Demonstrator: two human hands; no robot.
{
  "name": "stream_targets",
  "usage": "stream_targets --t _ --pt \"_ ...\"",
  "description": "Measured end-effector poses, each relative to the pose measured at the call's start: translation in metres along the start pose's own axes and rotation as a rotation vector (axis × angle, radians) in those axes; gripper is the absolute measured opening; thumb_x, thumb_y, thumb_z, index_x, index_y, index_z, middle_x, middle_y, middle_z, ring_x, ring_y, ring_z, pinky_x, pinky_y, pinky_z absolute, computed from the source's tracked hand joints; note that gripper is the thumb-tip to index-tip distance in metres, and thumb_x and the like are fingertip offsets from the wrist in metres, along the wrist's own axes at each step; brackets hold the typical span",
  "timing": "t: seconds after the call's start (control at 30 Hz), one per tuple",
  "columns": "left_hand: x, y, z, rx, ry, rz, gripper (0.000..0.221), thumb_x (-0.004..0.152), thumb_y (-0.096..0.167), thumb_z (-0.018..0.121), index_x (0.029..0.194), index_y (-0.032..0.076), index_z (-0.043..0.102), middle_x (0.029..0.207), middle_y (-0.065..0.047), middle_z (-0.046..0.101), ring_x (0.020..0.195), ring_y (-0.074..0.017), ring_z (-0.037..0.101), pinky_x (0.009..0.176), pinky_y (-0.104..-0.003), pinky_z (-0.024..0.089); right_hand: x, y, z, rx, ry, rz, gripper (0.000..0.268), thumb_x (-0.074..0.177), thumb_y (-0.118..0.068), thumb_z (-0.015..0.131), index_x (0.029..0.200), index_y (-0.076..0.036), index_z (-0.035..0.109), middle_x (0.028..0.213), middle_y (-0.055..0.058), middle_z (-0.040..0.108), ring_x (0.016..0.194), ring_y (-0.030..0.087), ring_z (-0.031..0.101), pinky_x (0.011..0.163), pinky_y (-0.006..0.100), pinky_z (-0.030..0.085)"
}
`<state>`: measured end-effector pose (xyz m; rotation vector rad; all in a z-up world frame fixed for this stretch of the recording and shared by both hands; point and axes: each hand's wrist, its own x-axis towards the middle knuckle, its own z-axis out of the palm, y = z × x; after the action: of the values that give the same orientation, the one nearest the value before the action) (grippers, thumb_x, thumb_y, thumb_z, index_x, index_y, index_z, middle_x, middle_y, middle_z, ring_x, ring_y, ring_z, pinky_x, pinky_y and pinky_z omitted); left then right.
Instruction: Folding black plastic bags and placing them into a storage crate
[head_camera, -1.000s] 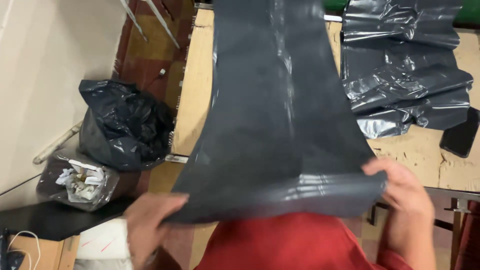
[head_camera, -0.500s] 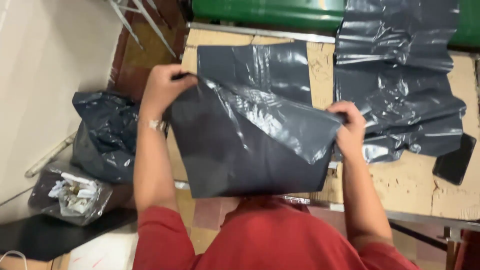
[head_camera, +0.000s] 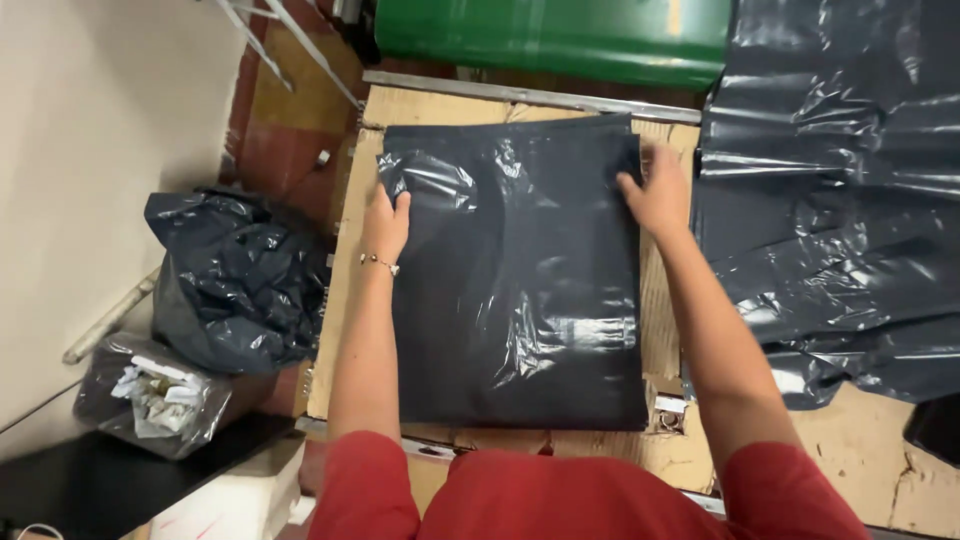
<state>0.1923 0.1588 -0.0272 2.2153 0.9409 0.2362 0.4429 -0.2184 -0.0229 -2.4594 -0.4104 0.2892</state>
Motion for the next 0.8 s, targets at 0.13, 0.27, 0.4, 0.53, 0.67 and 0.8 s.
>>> stream_targets --t 0.13,0.27,0.4,0.53,0.67,0.8 --pt "0.011 -0.001 0.007 0.190 -0.034 -0.070 0.063 0.110 0.044 0.043 0.146 -0.008 0.044 0.128 -0.032 0.065 0.118 -0.0414 0.066 0.098 -0.051 0.056 0.049 -0.043 0.002 -0.185 -0.034 -0.483 0.078 0.082 -0.021 0.086 0.148 0.001 0.050 0.147 0.024 0.051 0.135 0.045 0.049 0.107 0.062 0.042" --pt "0.026 -0.015 0.029 0.316 0.059 -0.095 0.050 0.108 0.048 0.044 0.129 0.002 0.050 0.102 -0.022 0.073 0.097 -0.0383 0.074 0.080 -0.050 0.062 0.095 -0.022 0.047 -0.603 -0.162 -0.494 0.106 0.063 -0.050 0.091 0.153 -0.012 0.049 0.146 0.012 0.057 0.131 0.040 0.054 0.099 0.062 0.049" --pt "-0.009 0.025 0.025 0.548 0.296 -0.121 0.066 0.091 0.061 0.070 0.126 0.010 0.048 0.097 -0.014 0.069 0.091 -0.0341 0.074 0.073 -0.047 0.062 0.098 -0.006 0.075 -0.659 -0.216 -0.417 0.068 0.080 -0.043 0.081 0.140 -0.017 0.062 0.119 0.013 0.073 0.118 0.038 0.066 0.098 0.061 0.045" --pt "-0.068 0.083 0.018 -0.087 0.095 0.140 0.056 0.090 0.061 0.058 0.116 0.011 0.058 0.095 -0.008 0.067 0.078 -0.0227 0.069 0.063 -0.034 0.054 0.060 -0.040 0.044 -0.428 0.011 -0.559 0.032 0.075 -0.024 0.077 0.105 -0.019 0.066 0.102 0.006 0.069 0.099 0.036 0.067 0.085 0.054 0.044" --pt "-0.079 0.052 0.035 -1.266 -0.929 -0.496 0.128 0.059 0.097 0.012 0.138 0.009 0.059 0.148 -0.020 0.059 0.135 -0.0407 0.059 0.108 -0.053 0.041 -0.064 -0.099 -0.028 -0.005 0.194 -0.835 0.031 0.068 -0.001 0.059 0.098 -0.009 0.058 0.098 0.007 0.070 0.089 0.036 0.063 0.084 0.045 0.037" --pt "-0.091 -0.036 0.021 -1.809 -0.910 -0.617 0.100 0.074 0.088 0.050 0.122 0.002 0.068 0.148 -0.028 0.051 0.151 -0.0546 0.026 0.124 -0.060 0.015 -0.194 -0.068 -0.045 -0.108 0.149 -0.935 0.025 0.079 -0.002 0.077 0.101 -0.009 0.067 0.104 0.015 0.070 0.103 0.040 0.066 0.097 0.055 0.046"
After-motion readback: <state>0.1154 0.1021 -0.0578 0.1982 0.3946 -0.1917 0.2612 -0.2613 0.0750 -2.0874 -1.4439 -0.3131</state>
